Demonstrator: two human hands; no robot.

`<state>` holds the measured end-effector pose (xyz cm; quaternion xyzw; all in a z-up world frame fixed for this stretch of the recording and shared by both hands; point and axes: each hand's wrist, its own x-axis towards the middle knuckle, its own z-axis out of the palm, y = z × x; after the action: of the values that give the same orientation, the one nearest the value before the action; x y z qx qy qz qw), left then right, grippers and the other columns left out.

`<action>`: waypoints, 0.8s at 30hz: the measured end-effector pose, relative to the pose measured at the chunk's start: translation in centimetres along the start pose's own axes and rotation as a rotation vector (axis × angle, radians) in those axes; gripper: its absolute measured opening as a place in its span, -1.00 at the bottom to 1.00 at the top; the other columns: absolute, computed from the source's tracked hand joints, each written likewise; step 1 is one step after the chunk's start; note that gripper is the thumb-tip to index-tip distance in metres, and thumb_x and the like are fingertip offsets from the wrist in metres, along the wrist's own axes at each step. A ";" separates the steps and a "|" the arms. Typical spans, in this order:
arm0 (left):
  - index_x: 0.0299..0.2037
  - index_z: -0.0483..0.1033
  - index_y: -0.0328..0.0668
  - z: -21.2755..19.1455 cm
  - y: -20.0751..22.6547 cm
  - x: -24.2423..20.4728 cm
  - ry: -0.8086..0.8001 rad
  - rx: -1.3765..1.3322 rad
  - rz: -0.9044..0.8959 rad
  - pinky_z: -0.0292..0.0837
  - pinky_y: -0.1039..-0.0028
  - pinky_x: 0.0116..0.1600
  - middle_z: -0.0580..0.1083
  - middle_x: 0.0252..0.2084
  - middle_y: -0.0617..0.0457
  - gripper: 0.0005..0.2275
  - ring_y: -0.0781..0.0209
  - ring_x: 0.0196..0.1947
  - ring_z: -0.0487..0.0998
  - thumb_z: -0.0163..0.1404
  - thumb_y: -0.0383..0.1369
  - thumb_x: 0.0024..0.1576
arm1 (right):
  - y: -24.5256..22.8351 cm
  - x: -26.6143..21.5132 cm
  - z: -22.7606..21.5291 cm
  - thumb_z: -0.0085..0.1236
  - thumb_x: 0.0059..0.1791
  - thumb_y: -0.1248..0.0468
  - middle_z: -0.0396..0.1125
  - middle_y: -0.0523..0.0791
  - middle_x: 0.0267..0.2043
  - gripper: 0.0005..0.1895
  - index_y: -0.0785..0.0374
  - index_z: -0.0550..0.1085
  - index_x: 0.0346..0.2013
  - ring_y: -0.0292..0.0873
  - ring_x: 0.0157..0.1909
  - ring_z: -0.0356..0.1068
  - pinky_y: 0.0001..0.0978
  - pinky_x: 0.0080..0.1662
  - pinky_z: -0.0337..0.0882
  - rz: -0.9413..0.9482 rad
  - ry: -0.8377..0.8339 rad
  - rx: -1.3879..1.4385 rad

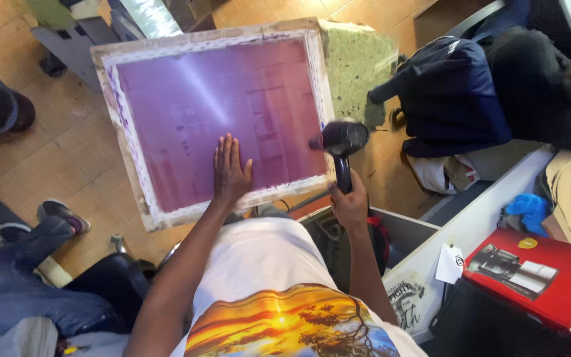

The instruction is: The person uses a hair dryer to dry a pink painted surface on a framed board. They move the hair dryer back and forth across the surface while holding the frame with their other hand. The task continues for the duration of the clip.

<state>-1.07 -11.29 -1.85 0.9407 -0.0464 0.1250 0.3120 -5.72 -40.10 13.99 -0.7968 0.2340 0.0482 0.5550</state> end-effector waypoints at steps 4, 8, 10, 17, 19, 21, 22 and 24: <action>0.38 0.32 -0.45 0.0 0.2 -1.4 -0.011 0.073 -0.028 0.07 -0.05 0.50 0.19 0.50 -0.35 -0.42 -0.34 0.52 0.14 0.11 -0.21 0.23 | 2.2 4.7 1.7 0.18 -0.01 0.48 0.29 -0.03 -0.60 -0.77 0.26 0.41 -0.09 -0.20 -0.78 0.23 -0.42 -0.71 0.20 -0.047 -0.132 0.314; 0.39 0.31 -0.44 -1.2 -0.5 -2.5 -0.030 0.059 -0.089 0.03 -0.07 0.51 0.16 0.52 -0.34 -0.42 -0.33 0.54 0.10 0.10 -0.22 0.23 | -0.7 8.2 3.8 0.16 -0.05 0.51 0.25 -0.04 -0.55 -0.81 0.31 0.39 -0.18 -0.17 -0.75 0.28 -0.36 -0.70 0.24 -0.118 -0.112 0.348; 0.38 0.32 -0.44 -2.2 -1.7 -3.0 -0.017 0.076 -0.092 0.04 -0.07 0.51 0.18 0.51 -0.34 -0.42 -0.33 0.53 0.11 0.10 -0.21 0.23 | -2.8 9.2 4.8 0.19 -0.03 0.49 0.27 -0.03 -0.57 -0.82 0.32 0.40 -0.19 -0.16 -0.74 0.31 -0.33 -0.70 0.25 -0.146 -0.114 0.314; 0.36 0.34 -0.48 -5.6 -5.3 -4.1 0.060 0.160 -0.141 0.07 -0.07 0.49 0.19 0.49 -0.38 -0.42 -0.36 0.52 0.14 0.11 -0.20 0.22 | -5.2 13.8 7.4 0.24 0.01 0.35 0.31 -0.01 -0.70 -0.85 0.24 0.40 -0.24 -0.14 -0.76 0.34 -0.38 -0.68 0.27 -0.180 -0.072 0.104; 0.36 0.34 -0.48 -6.3 -5.7 -4.8 0.057 0.129 -0.153 0.07 -0.09 0.49 0.18 0.50 -0.38 -0.43 -0.37 0.52 0.13 0.11 -0.21 0.22 | -4.8 15.3 8.4 0.24 0.00 0.36 0.32 0.01 -0.69 -0.85 0.25 0.40 -0.27 -0.13 -0.74 0.35 -0.37 -0.67 0.31 -0.200 -0.046 0.111; 0.36 0.34 -0.48 -6.7 -6.4 -4.3 0.077 0.112 -0.157 0.07 -0.12 0.48 0.17 0.50 -0.38 -0.43 -0.39 0.51 0.12 0.11 -0.22 0.22 | -4.8 18.1 9.5 0.23 -0.01 0.37 0.32 0.02 -0.69 -0.86 0.26 0.40 -0.30 -0.13 -0.73 0.37 -0.37 -0.66 0.36 -0.242 -0.027 0.135; 0.38 0.32 -0.46 -7.1 -6.5 -4.9 0.061 0.117 -0.142 0.09 -0.13 0.47 0.17 0.50 -0.39 -0.42 -0.40 0.51 0.13 0.10 -0.21 0.23 | -4.2 18.9 9.7 0.24 -0.02 0.37 0.31 0.01 -0.69 -0.85 0.25 0.39 -0.30 -0.11 -0.73 0.37 -0.33 -0.66 0.34 -0.271 -0.014 0.140; 0.40 0.31 -0.45 -8.0 -6.6 -5.9 0.037 0.119 -0.127 0.10 -0.15 0.46 0.16 0.51 -0.39 -0.41 -0.41 0.50 0.14 0.09 -0.20 0.23 | -3.7 19.8 10.1 0.24 -0.03 0.37 0.31 0.01 -0.68 -0.84 0.24 0.39 -0.31 -0.10 -0.73 0.38 -0.30 -0.66 0.33 -0.292 0.002 0.142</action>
<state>-7.34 -1.18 -1.05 0.9562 0.0266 0.1247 0.2635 15.28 -36.28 6.74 -0.7811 0.1190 -0.0505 0.6108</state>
